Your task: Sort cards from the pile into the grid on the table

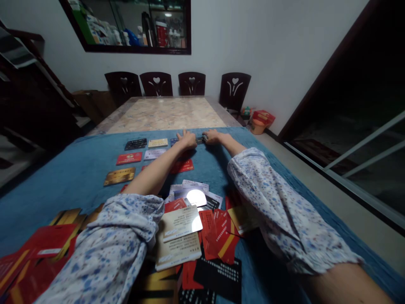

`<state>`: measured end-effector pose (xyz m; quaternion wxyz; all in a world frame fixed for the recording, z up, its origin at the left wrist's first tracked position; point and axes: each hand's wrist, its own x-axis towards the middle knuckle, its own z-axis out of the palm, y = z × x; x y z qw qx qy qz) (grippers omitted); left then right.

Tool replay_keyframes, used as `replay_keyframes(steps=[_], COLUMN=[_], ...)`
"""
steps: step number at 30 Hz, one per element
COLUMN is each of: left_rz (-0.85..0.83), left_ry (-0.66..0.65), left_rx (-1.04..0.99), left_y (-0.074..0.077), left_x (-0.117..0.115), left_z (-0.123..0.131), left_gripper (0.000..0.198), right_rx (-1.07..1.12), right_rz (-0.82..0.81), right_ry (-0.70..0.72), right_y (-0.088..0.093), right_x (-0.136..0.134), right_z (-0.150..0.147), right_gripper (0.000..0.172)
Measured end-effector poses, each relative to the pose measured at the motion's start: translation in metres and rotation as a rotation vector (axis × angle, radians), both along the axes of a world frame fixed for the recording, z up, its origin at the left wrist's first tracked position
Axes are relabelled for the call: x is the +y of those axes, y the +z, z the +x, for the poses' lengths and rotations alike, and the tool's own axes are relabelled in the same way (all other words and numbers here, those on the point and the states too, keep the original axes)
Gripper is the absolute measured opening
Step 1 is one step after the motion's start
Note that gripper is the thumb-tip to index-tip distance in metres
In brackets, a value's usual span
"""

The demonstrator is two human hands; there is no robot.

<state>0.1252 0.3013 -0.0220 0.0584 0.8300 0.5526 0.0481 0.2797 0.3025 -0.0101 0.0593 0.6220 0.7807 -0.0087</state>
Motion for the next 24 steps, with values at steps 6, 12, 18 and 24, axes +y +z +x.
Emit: replay_keyframes(steps=[6,12,18,24], left_rz=[0.171,0.205,0.220,0.229], left_ry=[-0.094,-0.186,-0.281,-0.313], left_rx=[0.075,0.020,-0.010,-0.053], left_y=[0.007,0.009,0.004,0.003], left_x=[-0.024,-0.053,-0.090,-0.124], left_z=[-0.008,-0.008,-0.007,-0.004], left_gripper=[0.046,0.048,0.046,0.041], right_rx=[0.048,0.079,0.110,0.116], right_rz=[0.070,0.165,0.235,0.285], right_ry=[-0.004,0.059,0.115,0.136], right_y=[0.001,0.003,0.001,-0.003], right_x=[-0.022,-0.053,-0.088,-0.120], right_z=[0.009,0.019,0.031,0.041], right_gripper=[0.067,0.048,0.033,0.028])
